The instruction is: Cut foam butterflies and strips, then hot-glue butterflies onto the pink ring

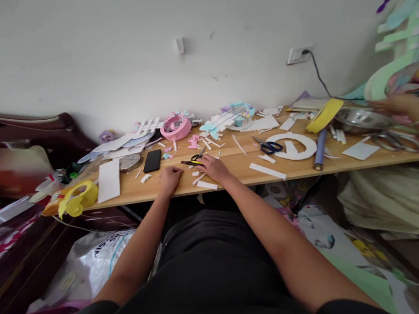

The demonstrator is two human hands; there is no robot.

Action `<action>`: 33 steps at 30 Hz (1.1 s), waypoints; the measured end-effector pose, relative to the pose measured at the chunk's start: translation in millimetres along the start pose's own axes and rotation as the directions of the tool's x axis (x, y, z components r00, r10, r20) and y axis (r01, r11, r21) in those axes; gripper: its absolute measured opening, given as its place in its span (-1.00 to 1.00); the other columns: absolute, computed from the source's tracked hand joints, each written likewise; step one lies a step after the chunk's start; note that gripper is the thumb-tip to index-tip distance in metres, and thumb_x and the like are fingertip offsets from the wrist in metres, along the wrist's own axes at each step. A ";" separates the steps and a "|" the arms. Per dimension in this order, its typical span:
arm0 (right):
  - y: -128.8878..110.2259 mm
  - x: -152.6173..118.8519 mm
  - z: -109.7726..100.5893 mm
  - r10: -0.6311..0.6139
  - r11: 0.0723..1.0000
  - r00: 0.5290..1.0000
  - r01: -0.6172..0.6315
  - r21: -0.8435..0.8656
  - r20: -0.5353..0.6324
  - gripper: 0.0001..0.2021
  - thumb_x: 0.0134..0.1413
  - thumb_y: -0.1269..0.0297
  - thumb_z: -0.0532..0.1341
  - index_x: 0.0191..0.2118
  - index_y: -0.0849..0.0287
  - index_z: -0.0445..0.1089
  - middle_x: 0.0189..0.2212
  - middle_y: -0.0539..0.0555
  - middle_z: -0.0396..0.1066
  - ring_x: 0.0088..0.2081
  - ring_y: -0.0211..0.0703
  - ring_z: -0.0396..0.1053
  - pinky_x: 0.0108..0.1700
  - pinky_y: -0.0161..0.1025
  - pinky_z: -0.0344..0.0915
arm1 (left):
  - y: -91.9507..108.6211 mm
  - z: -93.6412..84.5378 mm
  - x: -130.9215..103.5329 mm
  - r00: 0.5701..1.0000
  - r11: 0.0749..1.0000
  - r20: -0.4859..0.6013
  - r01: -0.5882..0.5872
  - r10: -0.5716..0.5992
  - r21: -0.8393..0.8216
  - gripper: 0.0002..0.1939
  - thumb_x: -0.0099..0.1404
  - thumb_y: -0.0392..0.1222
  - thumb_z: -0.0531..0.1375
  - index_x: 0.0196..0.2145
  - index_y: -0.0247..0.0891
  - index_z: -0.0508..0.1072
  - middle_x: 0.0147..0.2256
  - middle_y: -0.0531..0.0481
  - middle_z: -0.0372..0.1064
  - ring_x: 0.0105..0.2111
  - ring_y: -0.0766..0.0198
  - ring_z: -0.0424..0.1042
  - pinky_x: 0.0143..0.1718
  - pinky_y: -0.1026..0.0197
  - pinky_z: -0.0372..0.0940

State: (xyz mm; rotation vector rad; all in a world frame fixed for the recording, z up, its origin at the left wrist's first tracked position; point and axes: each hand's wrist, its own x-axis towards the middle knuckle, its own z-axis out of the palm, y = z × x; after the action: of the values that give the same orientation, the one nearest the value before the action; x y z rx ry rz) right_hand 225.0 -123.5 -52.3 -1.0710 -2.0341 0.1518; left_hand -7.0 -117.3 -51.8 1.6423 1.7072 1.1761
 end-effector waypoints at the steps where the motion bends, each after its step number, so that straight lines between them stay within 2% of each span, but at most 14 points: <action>1: -0.7 -0.1 0.1 -0.009 1.000 1.000 0.009 -0.002 0.005 -0.76 0.26 0.16 0.24 -0.01 0.02 0.51 -0.09 0.12 0.48 -0.08 -0.02 0.44 -0.01 -0.16 0.35 | 1.0 -0.4 -0.9 1.000 1.000 -0.016 -0.007 0.008 0.027 -0.85 0.06 -0.12 0.36 -0.55 -0.18 0.50 -0.43 -0.13 0.49 -0.08 -0.11 0.40 0.02 -0.07 0.10; 6: -3.0 -1.1 1.2 0.029 0.999 0.999 -0.030 -0.024 -0.043 -0.76 0.29 0.16 0.19 -0.02 0.03 0.51 -0.10 0.13 0.45 -0.11 -0.03 0.44 -0.05 -0.15 0.37 | 5.7 -2.2 -4.1 0.994 0.991 -0.041 -0.095 0.099 0.097 -0.91 0.14 -0.17 0.31 -0.49 -0.17 0.52 -0.46 -0.07 0.45 -0.22 0.00 0.42 -0.03 -0.03 0.17; 8: -1.9 -0.9 1.1 0.068 0.997 0.994 -0.071 -0.030 -0.088 -0.76 0.31 0.15 0.17 -0.03 0.05 0.51 -0.10 0.14 0.45 -0.10 0.00 0.44 -0.06 -0.13 0.36 | 9.6 -2.6 -6.8 0.984 0.980 -0.016 -0.173 0.175 0.093 -0.86 0.27 -0.12 0.22 -0.39 -0.18 0.53 -0.40 -0.09 0.45 -0.27 0.05 0.41 -0.08 0.02 0.22; 10: 0.9 0.0 0.5 0.108 0.993 0.984 -0.113 -0.028 -0.138 -0.74 0.32 0.13 0.14 -0.04 0.06 0.50 -0.09 0.16 0.45 -0.07 0.02 0.42 -0.03 -0.11 0.35 | 15.8 -2.2 -11.7 0.957 0.954 0.058 -0.289 0.285 0.081 -0.77 0.36 -0.08 0.12 -0.28 -0.19 0.55 -0.33 -0.13 0.45 -0.25 0.08 0.40 -0.07 0.05 0.25; 12: 5.1 1.3 -0.1 0.144 0.988 0.972 -0.150 -0.018 -0.185 -0.74 0.33 0.12 0.13 -0.04 0.07 0.49 -0.09 0.17 0.45 -0.05 0.04 0.41 -0.01 -0.10 0.34 | 23.4 -0.7 -18.1 0.890 0.902 0.200 -0.428 0.410 0.058 -0.77 0.35 -0.05 0.17 -0.21 -0.18 0.58 -0.25 -0.15 0.46 -0.17 0.07 0.40 0.00 0.06 0.25; 14: 9.5 2.7 -0.3 0.174 0.984 0.960 -0.179 -0.005 -0.221 -0.74 0.32 0.13 0.13 -0.02 0.08 0.47 -0.09 0.19 0.44 -0.04 0.05 0.40 0.02 -0.07 0.34 | 30.6 1.3 -24.1 0.782 0.834 0.362 -0.551 0.507 0.020 -0.75 0.24 -0.03 0.30 -0.14 -0.12 0.60 -0.16 -0.14 0.47 -0.08 0.04 0.38 0.09 0.05 0.22; 16: 12.8 3.6 0.1 0.193 0.980 0.951 -0.198 0.006 -0.242 -0.74 0.31 0.14 0.13 -0.02 0.09 0.46 -0.09 0.19 0.44 -0.03 0.06 0.40 0.03 -0.05 0.33 | 35.8 2.9 -27.9 0.681 0.774 0.473 -0.633 0.560 -0.006 -0.66 0.20 -0.05 0.33 -0.05 -0.07 0.59 -0.05 -0.13 0.44 0.03 0.01 0.33 0.18 0.01 0.16; 19: 14.9 3.8 1.4 0.203 0.979 0.949 -0.205 0.018 -0.240 -0.75 0.30 0.15 0.15 -0.03 0.09 0.46 -0.11 0.17 0.45 -0.04 0.04 0.41 0.04 -0.06 0.33 | 38.8 3.9 -28.5 0.586 0.705 0.552 -0.709 0.593 -0.005 -0.62 0.33 -0.13 0.21 0.09 0.04 0.51 0.12 -0.09 0.35 0.17 -0.02 0.21 0.29 -0.08 0.01; 23: 13.8 3.2 2.8 0.202 0.979 0.956 -0.202 0.024 -0.215 -0.78 0.28 0.16 0.17 -0.07 0.08 0.48 -0.11 0.15 0.46 -0.06 0.01 0.42 0.02 -0.10 0.33 | 37.5 4.5 -25.4 0.437 0.540 0.626 -0.841 0.646 0.030 -0.55 0.38 -0.25 0.09 0.14 0.14 0.45 0.26 -0.01 0.23 0.27 -0.03 0.10 0.31 -0.15 -0.05; 25: 13.1 3.2 3.0 0.205 0.979 0.957 -0.204 0.028 -0.207 -0.79 0.28 0.16 0.18 -0.08 0.07 0.49 -0.11 0.14 0.47 -0.07 0.00 0.42 0.01 -0.11 0.33 | 36.6 4.8 -24.5 0.403 0.504 0.627 -0.864 0.667 0.020 -0.55 0.37 -0.28 0.10 0.11 0.13 0.48 0.26 0.00 0.23 0.27 -0.03 0.11 0.31 -0.15 -0.03; 26: 12.8 3.2 2.9 0.207 0.978 0.957 -0.205 0.031 -0.205 -0.79 0.27 0.16 0.18 -0.09 0.07 0.49 -0.11 0.14 0.47 -0.07 -0.01 0.42 0.01 -0.11 0.34 | 36.2 5.0 -24.3 0.409 0.512 0.620 -0.859 0.670 0.014 -0.56 0.35 -0.29 0.11 0.08 0.12 0.51 0.25 0.00 0.25 0.27 -0.01 0.13 0.31 -0.13 -0.01; 28: 12.8 3.3 2.5 0.212 0.977 0.956 -0.208 0.040 -0.205 -0.79 0.27 0.16 0.18 -0.08 0.06 0.49 -0.10 0.14 0.47 -0.06 -0.01 0.42 0.01 -0.10 0.34 | 34.7 5.5 -24.4 0.463 0.560 0.593 -0.828 0.659 0.024 -0.60 0.32 -0.29 0.15 0.02 0.10 0.55 0.21 0.01 0.31 0.23 0.01 0.17 0.30 -0.09 0.03; 30: 13.4 3.2 1.7 0.216 0.976 0.954 -0.210 0.049 -0.209 -0.79 0.26 0.17 0.18 -0.08 0.06 0.50 -0.11 0.13 0.47 -0.06 0.00 0.42 0.02 -0.09 0.34 | 31.8 6.6 -24.1 0.552 0.621 0.542 -0.781 0.634 0.070 -0.65 0.30 -0.27 0.17 -0.04 0.06 0.59 0.16 -0.02 0.34 0.20 0.01 0.21 0.27 -0.07 0.07; 33: 14.6 3.4 -0.1 0.229 0.973 0.946 -0.220 0.063 -0.229 -0.78 0.26 0.16 0.18 -0.09 0.08 0.50 -0.13 0.15 0.48 -0.06 0.02 0.41 0.02 -0.07 0.34 | 25.1 9.6 -21.5 0.701 0.705 0.412 -0.688 0.582 0.175 -0.72 0.34 -0.26 0.14 -0.10 -0.08 0.60 0.12 -0.17 0.35 0.17 -0.08 0.21 0.25 -0.18 0.07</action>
State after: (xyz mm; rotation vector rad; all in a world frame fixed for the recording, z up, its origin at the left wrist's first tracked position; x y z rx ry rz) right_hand 233.3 -111.7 -56.6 -1.2357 -1.6902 0.1695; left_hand 17.8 -138.1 -40.2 2.6203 1.1559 0.8305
